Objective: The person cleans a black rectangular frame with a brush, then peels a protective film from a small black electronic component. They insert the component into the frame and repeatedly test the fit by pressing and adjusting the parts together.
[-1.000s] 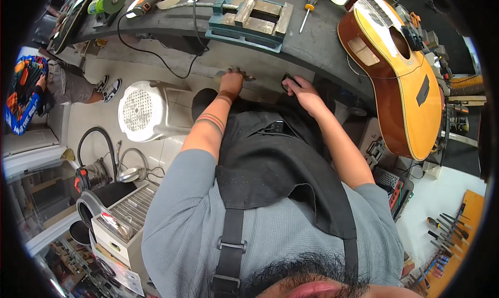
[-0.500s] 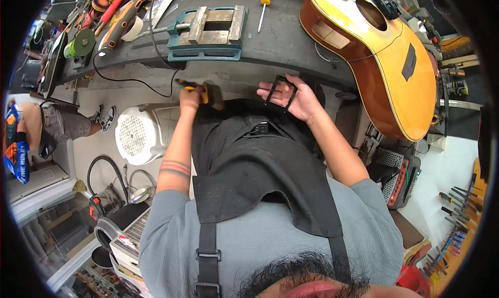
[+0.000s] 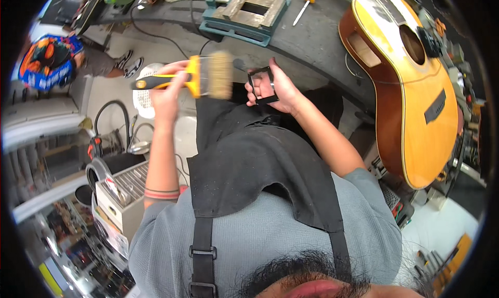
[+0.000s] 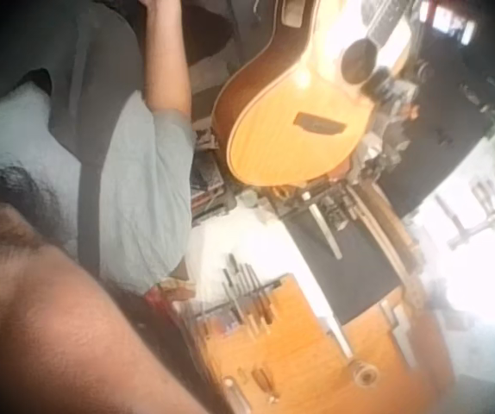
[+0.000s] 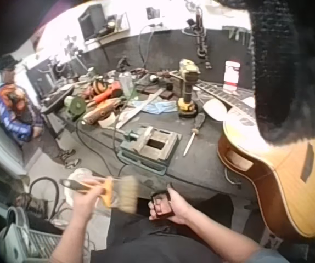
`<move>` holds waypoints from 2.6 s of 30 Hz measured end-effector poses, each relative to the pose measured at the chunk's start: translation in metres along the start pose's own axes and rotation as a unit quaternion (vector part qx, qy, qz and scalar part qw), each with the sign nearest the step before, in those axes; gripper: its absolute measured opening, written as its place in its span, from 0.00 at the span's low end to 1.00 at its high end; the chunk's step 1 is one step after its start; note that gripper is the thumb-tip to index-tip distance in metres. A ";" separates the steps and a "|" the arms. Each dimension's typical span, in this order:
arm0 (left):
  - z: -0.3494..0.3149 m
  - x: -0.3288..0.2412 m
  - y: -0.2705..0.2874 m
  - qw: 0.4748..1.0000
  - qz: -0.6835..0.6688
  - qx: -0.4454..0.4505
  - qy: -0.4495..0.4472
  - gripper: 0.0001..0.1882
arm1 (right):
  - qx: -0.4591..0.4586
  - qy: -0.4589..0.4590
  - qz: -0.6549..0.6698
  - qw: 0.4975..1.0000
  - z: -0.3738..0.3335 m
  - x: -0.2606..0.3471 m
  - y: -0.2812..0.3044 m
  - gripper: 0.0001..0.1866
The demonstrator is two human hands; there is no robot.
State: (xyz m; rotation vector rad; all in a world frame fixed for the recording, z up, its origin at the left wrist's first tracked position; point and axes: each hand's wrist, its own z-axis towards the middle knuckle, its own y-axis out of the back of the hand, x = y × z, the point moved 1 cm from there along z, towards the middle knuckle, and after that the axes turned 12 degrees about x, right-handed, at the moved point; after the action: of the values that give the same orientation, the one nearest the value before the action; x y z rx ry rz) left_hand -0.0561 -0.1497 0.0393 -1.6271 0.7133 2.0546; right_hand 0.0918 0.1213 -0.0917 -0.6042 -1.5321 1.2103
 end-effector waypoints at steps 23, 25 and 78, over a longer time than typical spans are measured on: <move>-0.024 -0.082 -0.054 0.995 0.002 -0.054 -0.087 0.02 | -0.102 0.005 -0.002 0.995 0.033 -0.017 -0.092 0.50; -0.035 -0.080 -0.062 0.993 -0.038 0.094 0.059 0.02 | -0.137 0.054 -0.027 0.989 0.040 -0.016 -0.093 0.50; 0.369 -0.007 -0.092 0.669 0.662 0.255 -0.224 0.13 | -0.291 -0.068 -0.461 0.835 -0.222 -0.076 -0.187 0.37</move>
State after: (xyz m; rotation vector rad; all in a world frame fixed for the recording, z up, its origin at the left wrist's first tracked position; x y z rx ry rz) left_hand -0.2776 0.1529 0.1014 -0.0097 2.4230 2.4211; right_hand 0.3599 0.0746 0.0349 -0.0792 -1.9704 0.0289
